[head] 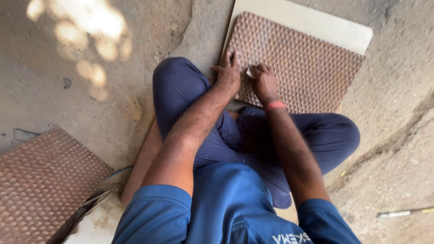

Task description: The person sits cross-legged on the ground with a textured metal sheet resting on a board on their lap and repeatedly rubs a small handheld block across the sheet's surface, repositioning the sheet between passes to work different areas.

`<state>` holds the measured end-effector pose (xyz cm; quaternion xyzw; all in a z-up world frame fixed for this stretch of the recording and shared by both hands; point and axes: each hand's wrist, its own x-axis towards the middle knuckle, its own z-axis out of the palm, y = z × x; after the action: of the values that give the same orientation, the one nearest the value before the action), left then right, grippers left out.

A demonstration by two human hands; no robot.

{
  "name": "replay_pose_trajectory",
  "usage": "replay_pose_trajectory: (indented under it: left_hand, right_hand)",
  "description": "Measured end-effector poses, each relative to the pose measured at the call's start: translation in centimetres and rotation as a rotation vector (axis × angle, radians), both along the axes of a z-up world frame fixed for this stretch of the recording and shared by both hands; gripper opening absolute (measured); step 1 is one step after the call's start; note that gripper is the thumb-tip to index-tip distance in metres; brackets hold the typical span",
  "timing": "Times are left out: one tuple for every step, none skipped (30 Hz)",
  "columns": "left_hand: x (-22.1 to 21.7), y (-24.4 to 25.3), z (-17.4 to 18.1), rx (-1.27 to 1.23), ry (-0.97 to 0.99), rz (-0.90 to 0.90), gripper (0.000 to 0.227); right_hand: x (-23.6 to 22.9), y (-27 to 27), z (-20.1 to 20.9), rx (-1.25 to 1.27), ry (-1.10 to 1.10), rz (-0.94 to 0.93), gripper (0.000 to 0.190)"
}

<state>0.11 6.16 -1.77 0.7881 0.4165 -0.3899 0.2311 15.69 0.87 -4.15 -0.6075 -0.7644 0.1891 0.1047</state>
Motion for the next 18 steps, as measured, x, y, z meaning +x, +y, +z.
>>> replay_pose_trajectory:
  left_hand:
    - [0.4,-0.2,-2.5,0.007,-0.001,0.003,0.129]
    - [0.8,-0.2,-5.0,0.039,-0.010,0.027,0.123]
    - [1.1,-0.6,-7.7,0.066,-0.018,0.048,0.116]
    - [1.5,-0.7,-8.6,0.068,-0.019,0.049,0.116]
    - [1.6,-1.0,-9.6,0.092,-0.006,0.023,0.108]
    - [1.8,-1.2,-10.7,0.116,0.008,-0.002,0.101]
    - [1.4,-0.8,-7.4,0.113,0.009,-0.002,0.101]
    - [1.0,-0.4,-4.1,0.029,0.023,-0.012,0.111]
    - [0.5,0.0,-0.8,-0.055,0.041,-0.022,0.122]
    - [0.3,-0.1,-1.2,-0.059,0.045,-0.022,0.122]
    - [0.2,-0.1,-1.5,-0.029,0.016,0.006,0.129]
    - [0.2,-0.2,-1.7,0.000,-0.012,0.035,0.136]
    - [0.3,0.0,-2.1,0.012,-0.016,0.035,0.136]
    - [0.4,0.2,-2.6,0.008,-0.017,0.034,0.137]
    - [0.4,0.0,-3.1,-0.004,-0.018,0.033,0.138]
    - [0.5,0.1,-2.1,-0.001,-0.021,0.034,0.138]
    - [0.3,0.3,-1.0,-0.032,0.006,-0.009,0.133]
    - [0.1,0.5,-0.1,-0.064,0.033,-0.052,0.128]
  right_hand:
    - [0.0,0.2,0.2,0.007,-0.001,0.003,0.025]
    - [0.0,0.4,0.4,-0.001,-0.011,0.008,0.024]
    - [0.0,0.3,0.6,-0.013,-0.021,0.011,0.024]
    - [-0.1,0.5,0.8,-0.011,-0.022,0.011,0.024]
    - [-0.3,0.6,1.0,0.012,-0.011,0.018,0.026]
    - [-0.6,0.7,1.1,0.034,0.001,0.025,0.028]
    - [-0.3,0.8,0.6,0.031,0.002,0.025,0.028]
    - [-0.1,0.9,0.2,0.045,-0.002,0.030,0.028]
    - [0.0,0.9,-0.3,0.060,-0.003,0.035,0.029]
    - [0.1,0.6,-0.9,0.056,0.001,0.035,0.029]
    - [0.3,0.2,-1.5,0.038,-0.034,0.043,0.028]
    - [0.5,-0.2,-1.9,0.020,-0.068,0.052,0.026]
    - [0.5,0.1,-1.6,0.031,-0.072,0.052,0.026]
    - [0.5,0.4,-1.3,0.026,-0.076,0.051,0.025]
    - [0.5,0.3,-1.0,0.012,-0.081,0.051,0.024]
    - [0.4,0.4,-0.5,0.015,-0.084,0.051,0.024]
    - [0.2,0.5,0.0,0.031,-0.061,0.044,0.025]
    - [0.0,0.5,0.3,0.047,-0.038,0.038,0.027]
